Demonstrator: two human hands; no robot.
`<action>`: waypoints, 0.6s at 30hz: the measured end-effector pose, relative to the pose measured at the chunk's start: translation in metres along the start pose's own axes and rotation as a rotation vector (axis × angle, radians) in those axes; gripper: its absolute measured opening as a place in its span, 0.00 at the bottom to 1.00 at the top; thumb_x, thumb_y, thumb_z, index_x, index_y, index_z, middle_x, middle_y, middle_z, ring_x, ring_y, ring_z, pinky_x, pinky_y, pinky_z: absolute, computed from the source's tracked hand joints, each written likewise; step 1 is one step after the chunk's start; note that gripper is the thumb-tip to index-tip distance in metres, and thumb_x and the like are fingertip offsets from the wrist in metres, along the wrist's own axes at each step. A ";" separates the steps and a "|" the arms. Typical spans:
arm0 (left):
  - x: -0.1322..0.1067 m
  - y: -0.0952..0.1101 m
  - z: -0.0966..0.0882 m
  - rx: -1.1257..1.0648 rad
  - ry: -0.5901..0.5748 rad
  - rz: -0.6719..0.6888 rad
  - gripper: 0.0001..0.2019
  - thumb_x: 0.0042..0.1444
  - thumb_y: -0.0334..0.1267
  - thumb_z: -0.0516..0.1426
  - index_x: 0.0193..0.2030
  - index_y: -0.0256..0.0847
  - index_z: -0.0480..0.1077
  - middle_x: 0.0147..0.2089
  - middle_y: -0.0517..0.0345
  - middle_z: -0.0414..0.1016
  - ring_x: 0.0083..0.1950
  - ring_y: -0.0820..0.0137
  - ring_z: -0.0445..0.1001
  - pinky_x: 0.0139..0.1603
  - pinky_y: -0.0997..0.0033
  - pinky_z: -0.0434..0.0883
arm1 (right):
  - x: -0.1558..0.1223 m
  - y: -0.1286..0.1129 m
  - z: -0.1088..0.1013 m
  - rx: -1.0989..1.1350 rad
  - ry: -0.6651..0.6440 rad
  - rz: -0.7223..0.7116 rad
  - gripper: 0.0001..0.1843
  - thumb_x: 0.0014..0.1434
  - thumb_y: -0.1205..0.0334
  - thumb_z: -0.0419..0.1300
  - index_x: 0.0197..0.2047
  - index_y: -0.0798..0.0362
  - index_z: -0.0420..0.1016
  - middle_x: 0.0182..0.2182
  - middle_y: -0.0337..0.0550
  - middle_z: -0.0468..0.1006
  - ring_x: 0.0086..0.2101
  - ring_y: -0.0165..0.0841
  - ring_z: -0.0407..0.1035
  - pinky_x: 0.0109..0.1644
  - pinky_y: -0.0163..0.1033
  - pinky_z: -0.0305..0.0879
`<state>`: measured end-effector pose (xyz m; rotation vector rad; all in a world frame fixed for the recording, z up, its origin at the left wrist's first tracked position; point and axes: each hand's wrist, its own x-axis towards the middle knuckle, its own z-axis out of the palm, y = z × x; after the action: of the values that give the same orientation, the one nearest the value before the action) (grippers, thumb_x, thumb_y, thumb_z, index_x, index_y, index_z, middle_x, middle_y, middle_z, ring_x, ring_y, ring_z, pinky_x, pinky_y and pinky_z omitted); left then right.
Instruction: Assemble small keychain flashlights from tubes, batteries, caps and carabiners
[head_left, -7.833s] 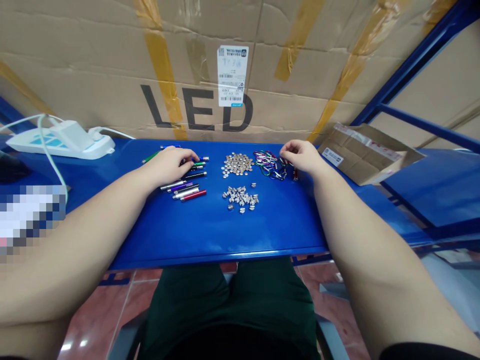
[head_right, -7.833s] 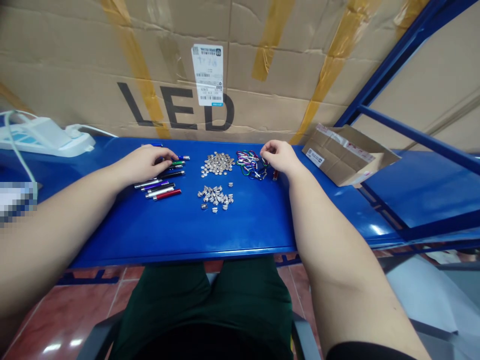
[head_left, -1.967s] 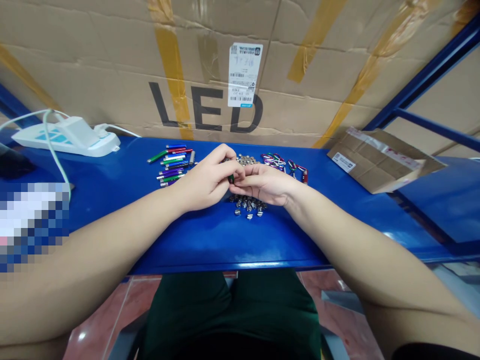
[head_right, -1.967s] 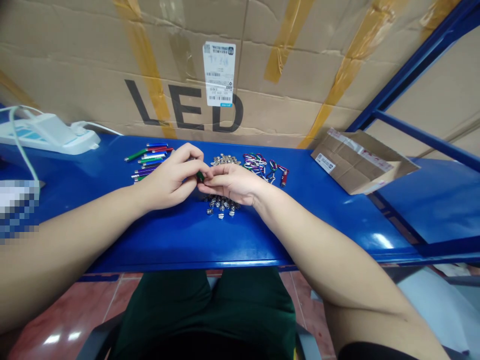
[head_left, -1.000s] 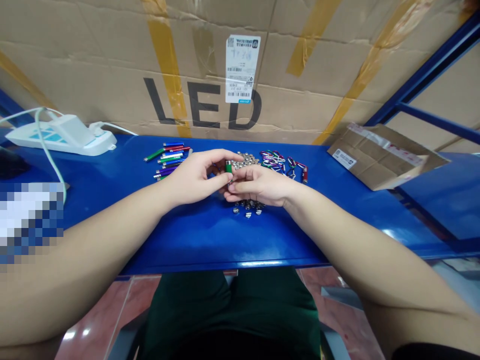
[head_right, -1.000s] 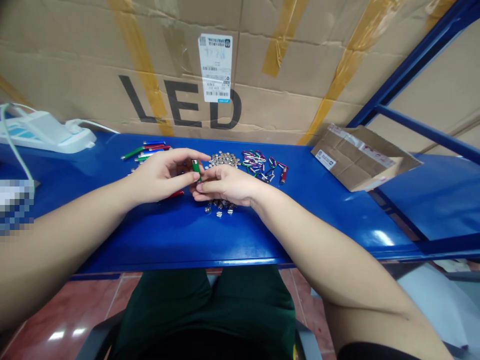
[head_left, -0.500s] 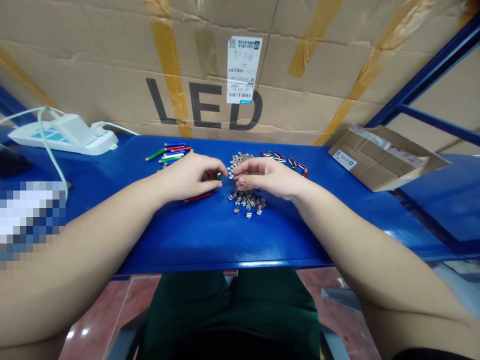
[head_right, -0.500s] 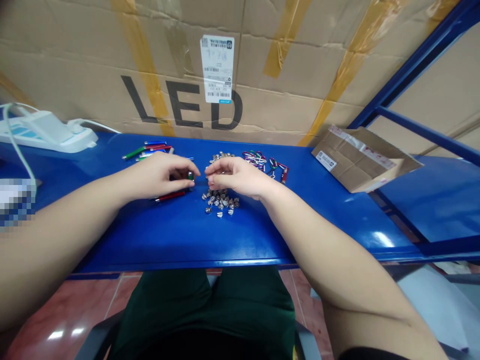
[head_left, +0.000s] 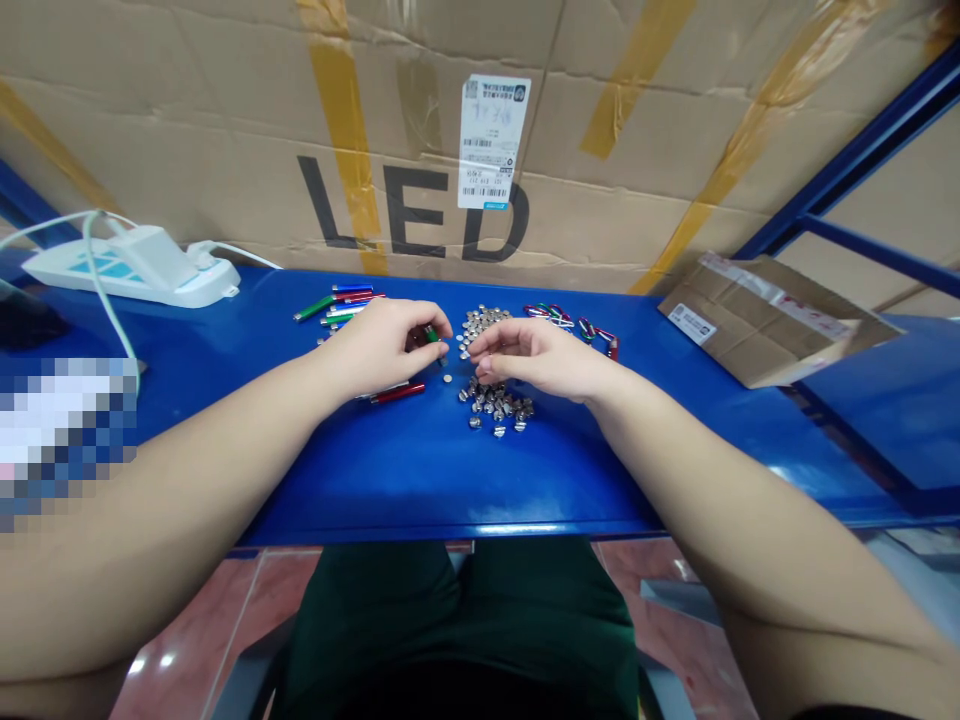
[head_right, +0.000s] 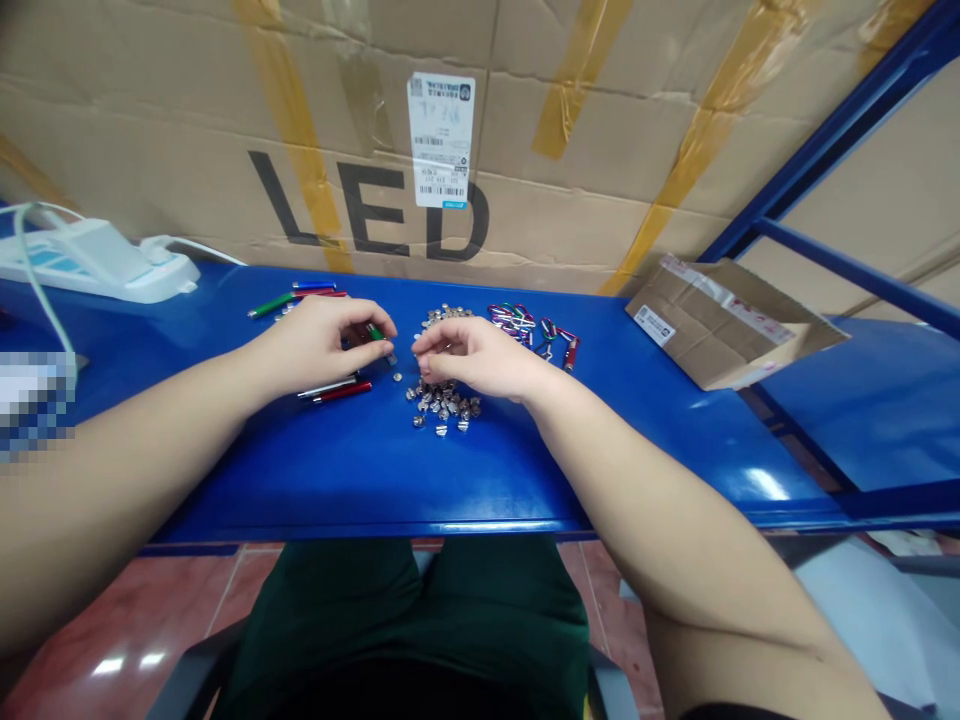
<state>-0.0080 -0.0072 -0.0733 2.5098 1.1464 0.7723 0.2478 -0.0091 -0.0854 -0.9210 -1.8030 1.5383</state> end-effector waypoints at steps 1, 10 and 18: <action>0.000 0.000 -0.001 0.009 0.005 0.009 0.12 0.62 0.45 0.60 0.44 0.39 0.79 0.38 0.55 0.83 0.35 0.65 0.79 0.39 0.66 0.72 | 0.000 0.000 0.000 -0.055 0.006 -0.027 0.12 0.56 0.65 0.72 0.45 0.54 0.81 0.38 0.43 0.84 0.38 0.34 0.81 0.45 0.41 0.80; -0.003 0.008 -0.005 0.195 -0.173 0.202 0.16 0.65 0.36 0.52 0.45 0.40 0.83 0.51 0.50 0.79 0.50 0.61 0.79 0.56 0.60 0.74 | -0.002 -0.004 0.000 -0.663 0.053 -0.393 0.08 0.64 0.63 0.64 0.45 0.54 0.82 0.39 0.45 0.84 0.34 0.34 0.74 0.39 0.40 0.70; 0.000 0.003 0.006 0.354 -0.335 0.137 0.15 0.68 0.41 0.56 0.51 0.44 0.85 0.53 0.50 0.75 0.48 0.61 0.78 0.58 0.60 0.75 | -0.005 -0.009 -0.001 -0.705 0.072 -0.470 0.06 0.66 0.62 0.63 0.43 0.53 0.82 0.39 0.45 0.83 0.36 0.35 0.74 0.43 0.41 0.70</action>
<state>-0.0030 -0.0097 -0.0766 2.8847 1.0759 0.1690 0.2501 -0.0130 -0.0767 -0.7466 -2.3380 0.5706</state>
